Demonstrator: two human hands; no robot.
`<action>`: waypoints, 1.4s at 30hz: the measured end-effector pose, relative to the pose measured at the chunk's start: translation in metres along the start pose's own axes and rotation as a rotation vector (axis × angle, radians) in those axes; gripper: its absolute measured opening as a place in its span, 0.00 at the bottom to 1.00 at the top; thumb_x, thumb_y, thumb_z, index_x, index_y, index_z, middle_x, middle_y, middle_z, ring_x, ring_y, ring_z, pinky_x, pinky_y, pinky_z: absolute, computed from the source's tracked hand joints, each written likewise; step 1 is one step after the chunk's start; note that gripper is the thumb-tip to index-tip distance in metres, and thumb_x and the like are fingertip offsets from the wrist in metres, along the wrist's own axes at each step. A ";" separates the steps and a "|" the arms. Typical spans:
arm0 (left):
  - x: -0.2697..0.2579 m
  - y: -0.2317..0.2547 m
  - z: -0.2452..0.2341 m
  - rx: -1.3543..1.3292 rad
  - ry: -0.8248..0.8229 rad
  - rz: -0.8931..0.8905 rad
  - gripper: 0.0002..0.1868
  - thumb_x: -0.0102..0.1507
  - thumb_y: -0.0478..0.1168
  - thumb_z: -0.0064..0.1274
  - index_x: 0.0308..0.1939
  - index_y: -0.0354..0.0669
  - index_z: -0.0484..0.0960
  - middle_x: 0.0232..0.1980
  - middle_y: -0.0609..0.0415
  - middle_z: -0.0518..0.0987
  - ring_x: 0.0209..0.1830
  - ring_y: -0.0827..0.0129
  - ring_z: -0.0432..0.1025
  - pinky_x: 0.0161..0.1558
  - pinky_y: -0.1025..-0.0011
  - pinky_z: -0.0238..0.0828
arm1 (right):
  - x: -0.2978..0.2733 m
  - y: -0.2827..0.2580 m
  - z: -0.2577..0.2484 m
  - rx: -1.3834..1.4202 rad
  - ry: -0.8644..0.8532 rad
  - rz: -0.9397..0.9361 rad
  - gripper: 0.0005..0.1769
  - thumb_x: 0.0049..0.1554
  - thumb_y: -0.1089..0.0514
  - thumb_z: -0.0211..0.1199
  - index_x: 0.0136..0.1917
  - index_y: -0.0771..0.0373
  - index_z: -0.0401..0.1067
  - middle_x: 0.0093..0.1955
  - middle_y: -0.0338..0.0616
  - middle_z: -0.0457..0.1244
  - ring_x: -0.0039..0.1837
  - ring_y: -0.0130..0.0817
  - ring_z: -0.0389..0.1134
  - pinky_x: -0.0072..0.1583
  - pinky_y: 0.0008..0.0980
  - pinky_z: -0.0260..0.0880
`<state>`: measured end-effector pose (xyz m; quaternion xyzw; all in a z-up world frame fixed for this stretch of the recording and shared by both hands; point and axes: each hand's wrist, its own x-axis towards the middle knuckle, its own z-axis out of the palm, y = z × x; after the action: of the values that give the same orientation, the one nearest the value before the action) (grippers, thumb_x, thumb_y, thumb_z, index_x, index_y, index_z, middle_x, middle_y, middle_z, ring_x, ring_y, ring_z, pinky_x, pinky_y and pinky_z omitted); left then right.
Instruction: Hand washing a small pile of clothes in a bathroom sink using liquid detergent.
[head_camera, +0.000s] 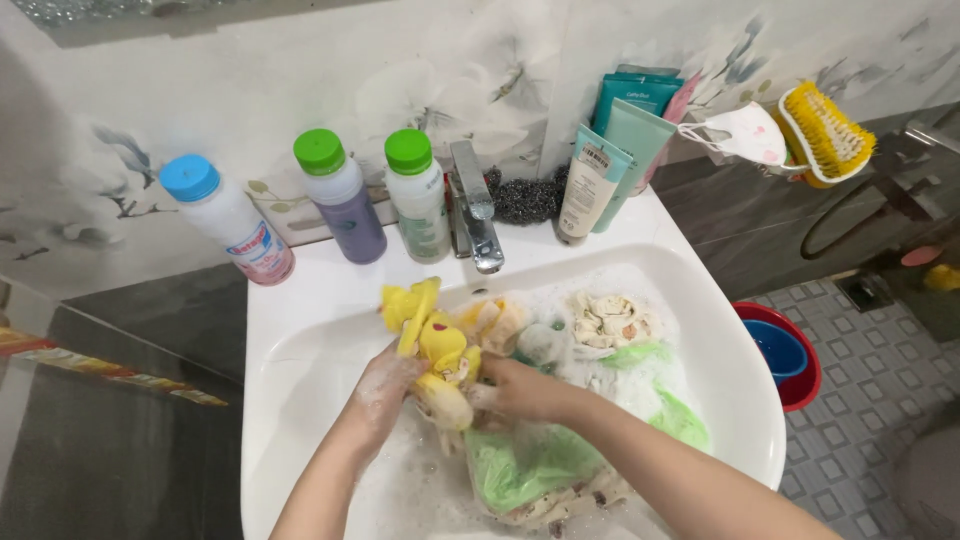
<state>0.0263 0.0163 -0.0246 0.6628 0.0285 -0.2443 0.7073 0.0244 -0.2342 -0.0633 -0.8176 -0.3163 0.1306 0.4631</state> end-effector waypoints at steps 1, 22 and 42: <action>-0.003 0.011 0.007 0.000 -0.004 0.001 0.27 0.66 0.49 0.46 0.64 0.38 0.78 0.50 0.52 0.84 0.47 0.63 0.74 0.48 0.65 0.69 | 0.001 -0.019 -0.003 -0.002 0.003 0.003 0.37 0.59 0.54 0.67 0.74 0.77 0.60 0.68 0.66 0.60 0.66 0.53 0.62 0.66 0.49 0.61; 0.004 -0.056 0.047 1.330 0.375 0.081 0.59 0.46 0.63 0.72 0.70 0.33 0.64 0.70 0.32 0.65 0.68 0.37 0.61 0.57 0.38 0.66 | -0.038 -0.090 -0.047 0.021 0.409 0.727 0.24 0.60 0.49 0.64 0.67 0.57 0.73 0.56 0.47 0.69 0.53 0.43 0.71 0.56 0.42 0.76; 0.004 -0.015 0.046 -0.171 0.425 -0.431 0.36 0.68 0.63 0.40 0.60 0.33 0.77 0.56 0.40 0.81 0.57 0.58 0.75 0.61 0.62 0.68 | -0.012 -0.030 0.039 -0.512 0.080 0.160 0.34 0.43 0.58 0.68 0.66 0.54 0.73 0.56 0.47 0.72 0.52 0.46 0.74 0.51 0.46 0.74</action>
<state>0.0113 -0.0285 -0.0346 0.6157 0.3360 -0.2413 0.6707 -0.0166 -0.2044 -0.0601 -0.9350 -0.2546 0.0502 0.2418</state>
